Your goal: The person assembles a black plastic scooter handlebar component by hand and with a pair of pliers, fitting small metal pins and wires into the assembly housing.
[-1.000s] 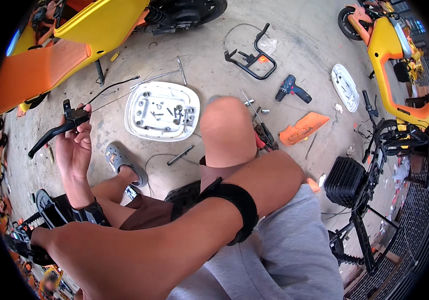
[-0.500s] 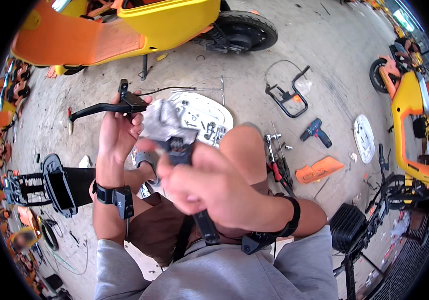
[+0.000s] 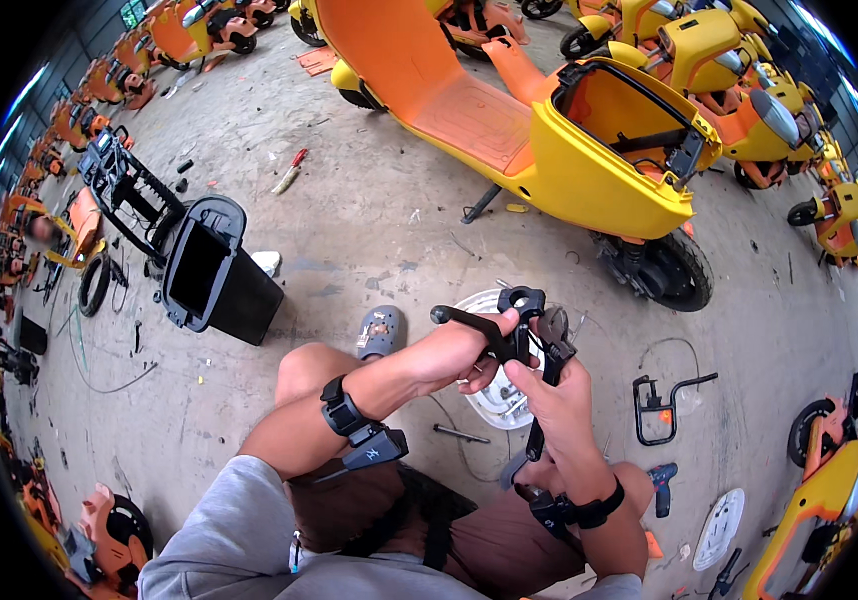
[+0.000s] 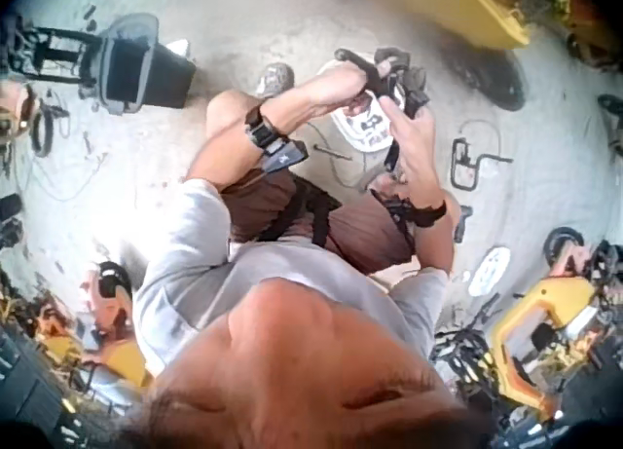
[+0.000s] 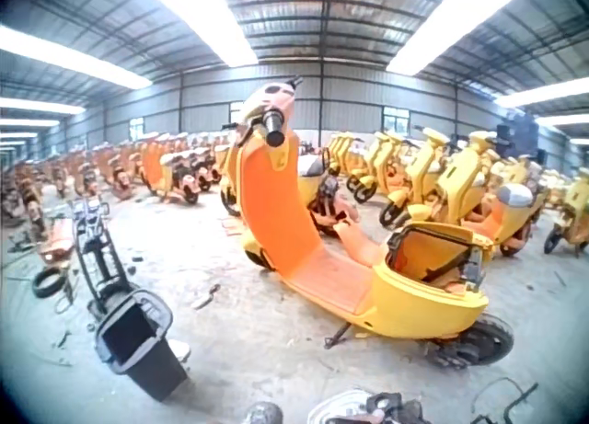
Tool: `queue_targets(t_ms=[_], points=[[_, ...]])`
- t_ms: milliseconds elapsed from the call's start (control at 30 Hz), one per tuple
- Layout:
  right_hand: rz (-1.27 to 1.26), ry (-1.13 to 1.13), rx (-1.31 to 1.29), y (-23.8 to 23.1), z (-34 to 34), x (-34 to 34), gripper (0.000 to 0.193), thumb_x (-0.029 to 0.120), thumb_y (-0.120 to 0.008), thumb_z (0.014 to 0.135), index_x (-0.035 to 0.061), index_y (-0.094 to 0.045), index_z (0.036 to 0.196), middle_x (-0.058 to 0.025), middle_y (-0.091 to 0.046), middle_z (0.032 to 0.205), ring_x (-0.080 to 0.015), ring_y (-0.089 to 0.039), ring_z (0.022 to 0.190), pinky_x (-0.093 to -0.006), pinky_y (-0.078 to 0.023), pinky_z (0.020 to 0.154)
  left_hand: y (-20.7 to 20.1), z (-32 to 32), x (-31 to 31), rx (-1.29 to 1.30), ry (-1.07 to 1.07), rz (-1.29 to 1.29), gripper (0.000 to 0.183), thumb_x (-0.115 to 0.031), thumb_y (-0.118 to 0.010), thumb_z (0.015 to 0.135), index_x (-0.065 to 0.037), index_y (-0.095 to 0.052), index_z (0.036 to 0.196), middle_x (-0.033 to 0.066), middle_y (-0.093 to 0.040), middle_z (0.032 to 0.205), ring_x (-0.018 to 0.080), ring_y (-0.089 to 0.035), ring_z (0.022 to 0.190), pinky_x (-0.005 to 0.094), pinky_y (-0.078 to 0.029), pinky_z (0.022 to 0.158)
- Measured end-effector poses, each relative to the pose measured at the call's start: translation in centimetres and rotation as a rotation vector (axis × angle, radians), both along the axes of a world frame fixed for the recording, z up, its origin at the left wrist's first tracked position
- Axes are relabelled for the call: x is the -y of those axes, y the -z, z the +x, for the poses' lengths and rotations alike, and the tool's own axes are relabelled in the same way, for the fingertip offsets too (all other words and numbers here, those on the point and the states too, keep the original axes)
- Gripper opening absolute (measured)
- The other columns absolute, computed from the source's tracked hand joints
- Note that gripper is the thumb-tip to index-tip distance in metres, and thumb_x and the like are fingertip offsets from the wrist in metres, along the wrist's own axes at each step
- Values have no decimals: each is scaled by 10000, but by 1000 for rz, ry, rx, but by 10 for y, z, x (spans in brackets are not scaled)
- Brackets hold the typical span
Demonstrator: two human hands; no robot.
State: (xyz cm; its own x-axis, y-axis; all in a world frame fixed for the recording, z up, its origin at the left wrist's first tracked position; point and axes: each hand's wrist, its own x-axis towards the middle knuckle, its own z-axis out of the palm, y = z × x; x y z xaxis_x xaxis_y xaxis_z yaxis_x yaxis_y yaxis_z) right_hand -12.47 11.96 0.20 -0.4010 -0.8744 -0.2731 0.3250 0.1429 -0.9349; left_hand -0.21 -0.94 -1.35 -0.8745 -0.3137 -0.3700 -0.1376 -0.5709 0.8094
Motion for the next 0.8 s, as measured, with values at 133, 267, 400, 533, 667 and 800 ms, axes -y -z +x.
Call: queue_targets(t_ms=[133, 267, 400, 533, 667, 800], points=[[-6, -7, -88, 26, -12, -10, 589, 75, -836, 755, -13, -563, 1270, -7, -596, 1076, -46, -518, 861, -179, -426, 718, -6, 3, -12, -69, -38, -5, 490, -446, -365, 1047, -15, -599, 1046, 44, -633, 795, 77, -445, 404, 225, -320, 373], [76, -35, -209, 15, -12, -12, 524, 103, -831, 775, -10, -589, 1225, 38, -596, 920, -19, -501, 737, -160, -385, 619, -9, 0, -11, -66, -2, -39, 526, -508, -397, 1023, -21, -596, 1039, 15, -553, 665, 69, -429, 410, 220, -316, 378], [-55, 72, -80, 22, -10, -9, 493, 197, -793, 836, -2, -587, 1237, 62, -562, 774, 2, -428, 588, -165, -302, 497, -21, -8, -2, 17, 69, -11, 493, -477, -387, 1033, -22, -579, 1034, 32, -554, 662, 93, -428, 416, 233, -326, 408], [-115, 101, 69, 12, -16, -6, 399, 296, -631, 965, -8, -569, 1215, 64, -443, 597, -15, -338, 450, -203, -239, 414, -13, -7, 7, -230, 80, 336, 521, -123, -349, 917, 47, -354, 1409, 149, -586, 1172, 154, -542, 597, 255, -375, 464], [-180, 119, 122, 9, -22, -7, 502, 429, -481, 1009, -47, -581, 1133, -60, -555, 842, -17, -305, 425, -198, -241, 390, -19, -10, 0, -203, 59, 171, 502, 52, -408, 940, 33, -323, 1435, 195, -579, 1254, 204, -635, 832, 254, -422, 605], [-219, 140, 108, 5, -23, -5, 551, 448, -402, 1030, -57, -522, 1217, -154, -640, 1166, -5, -318, 456, -173, -263, 389, -14, -10, -3, -214, -38, -125, 351, 31, -509, 960, 43, -460, 1307, 204, -638, 1193, 195, -658, 911, 269, -485, 650]])
